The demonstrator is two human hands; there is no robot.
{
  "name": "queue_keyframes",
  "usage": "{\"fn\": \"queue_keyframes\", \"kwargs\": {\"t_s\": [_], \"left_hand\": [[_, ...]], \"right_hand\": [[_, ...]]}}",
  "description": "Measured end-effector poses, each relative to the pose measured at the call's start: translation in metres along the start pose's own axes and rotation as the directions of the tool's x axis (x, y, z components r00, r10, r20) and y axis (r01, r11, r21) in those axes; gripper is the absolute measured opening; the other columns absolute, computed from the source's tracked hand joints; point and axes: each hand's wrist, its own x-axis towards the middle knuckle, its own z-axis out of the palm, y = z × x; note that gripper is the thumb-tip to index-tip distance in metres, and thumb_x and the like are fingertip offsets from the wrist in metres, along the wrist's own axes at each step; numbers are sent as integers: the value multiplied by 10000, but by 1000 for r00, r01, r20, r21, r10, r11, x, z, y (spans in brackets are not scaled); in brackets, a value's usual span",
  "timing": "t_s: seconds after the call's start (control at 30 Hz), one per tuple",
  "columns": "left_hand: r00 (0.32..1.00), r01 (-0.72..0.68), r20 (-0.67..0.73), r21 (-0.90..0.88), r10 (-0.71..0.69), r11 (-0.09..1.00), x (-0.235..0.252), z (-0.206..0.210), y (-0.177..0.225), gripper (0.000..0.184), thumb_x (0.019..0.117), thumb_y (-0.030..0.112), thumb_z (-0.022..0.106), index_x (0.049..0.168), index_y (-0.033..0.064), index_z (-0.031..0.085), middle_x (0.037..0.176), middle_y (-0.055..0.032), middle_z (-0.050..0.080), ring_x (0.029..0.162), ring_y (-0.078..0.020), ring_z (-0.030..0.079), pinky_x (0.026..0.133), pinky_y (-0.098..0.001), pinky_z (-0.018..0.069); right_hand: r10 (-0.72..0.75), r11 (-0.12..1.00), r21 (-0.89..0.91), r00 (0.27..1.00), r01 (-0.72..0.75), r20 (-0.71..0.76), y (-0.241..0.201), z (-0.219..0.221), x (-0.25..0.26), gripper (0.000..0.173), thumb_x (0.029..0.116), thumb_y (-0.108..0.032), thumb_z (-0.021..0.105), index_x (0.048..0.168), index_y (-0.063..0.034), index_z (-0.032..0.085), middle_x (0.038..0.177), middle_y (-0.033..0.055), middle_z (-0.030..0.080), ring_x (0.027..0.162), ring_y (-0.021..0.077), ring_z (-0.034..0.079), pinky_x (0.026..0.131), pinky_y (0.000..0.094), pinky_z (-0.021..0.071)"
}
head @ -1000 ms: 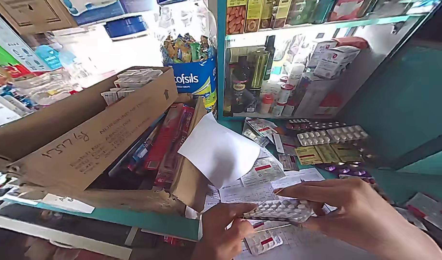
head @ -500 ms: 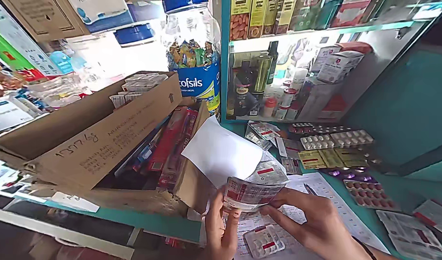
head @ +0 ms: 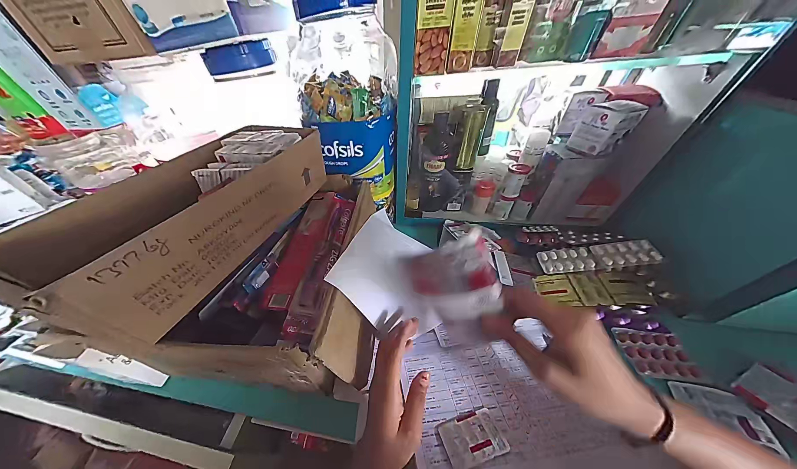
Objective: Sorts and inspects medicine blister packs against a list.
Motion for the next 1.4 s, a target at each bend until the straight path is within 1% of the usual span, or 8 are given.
{"fn": "queue_keyframes", "kwargs": {"t_s": [0.1,0.2,0.43,0.7,0.87,1.03,1.23,1.4], "left_hand": [[993,-53,112,84,43,995,-1,0,-4,331,1049,145,490,1314,-25,591,1346,-166,626,1317,-167,553,1124,-310,433],[979,-78,197,177,43,981,-7,3,-8,309,1033,146,500,1251,10,670,1288,-174,644,1270,-206,576,1100,-311,443],[964,-48,266,210,-10,976,-9,-2,-9,293,1025,166,516,1200,21,701,1226,-148,686,1212,-209,612,1072,-319,458],[966,-55,260,229,-7,972,-9,-3,-9,267,1010,142,535,1163,18,716,1181,-138,709,1193,-210,628,1075,-306,451],[964,-44,264,215,-15,976,-10,-3,-8,269,1016,148,528,1163,27,718,1183,-124,713,1188,-203,629,1060,-298,463],[959,-26,282,185,-28,982,-10,-3,-7,275,1032,158,510,1172,30,709,1196,-122,705,1195,-191,625,1052,-301,476],[957,-33,289,196,-25,980,-10,-3,-8,269,1018,144,517,1162,39,719,1187,-114,707,1182,-183,633,1040,-292,487],[957,-31,288,200,-29,979,-11,-3,-8,270,1019,143,517,1163,38,719,1186,-112,709,1188,-187,632,1041,-300,492]], "right_hand": [[213,943,-257,977,-210,-16,38,-30,43,339,1003,-168,568,1287,10,618,884,190,705,745,353,705,633,568,552],[444,857,-330,893,-396,80,77,-31,80,349,1048,-147,574,1354,18,592,894,272,672,790,471,660,696,669,497],[498,866,-111,819,-488,285,130,26,115,277,1036,-107,579,1243,38,692,1079,275,710,982,411,682,918,599,485],[646,492,354,606,-796,464,125,72,130,359,1126,-211,387,1290,54,566,1068,145,638,820,119,654,759,286,564],[474,880,-206,796,-427,376,133,47,122,313,1078,-125,475,1251,49,670,1155,287,688,1113,454,650,968,637,457],[480,811,-538,788,-230,386,108,42,83,324,948,-259,730,1113,20,729,1190,254,678,1167,454,620,917,645,483],[502,747,-650,759,-139,414,110,46,58,436,959,-366,718,1122,38,720,1276,241,640,1261,429,564,993,608,445],[349,749,-658,892,-80,289,120,38,46,180,953,-122,676,930,47,736,1134,260,689,1128,461,630,927,631,463]]}}
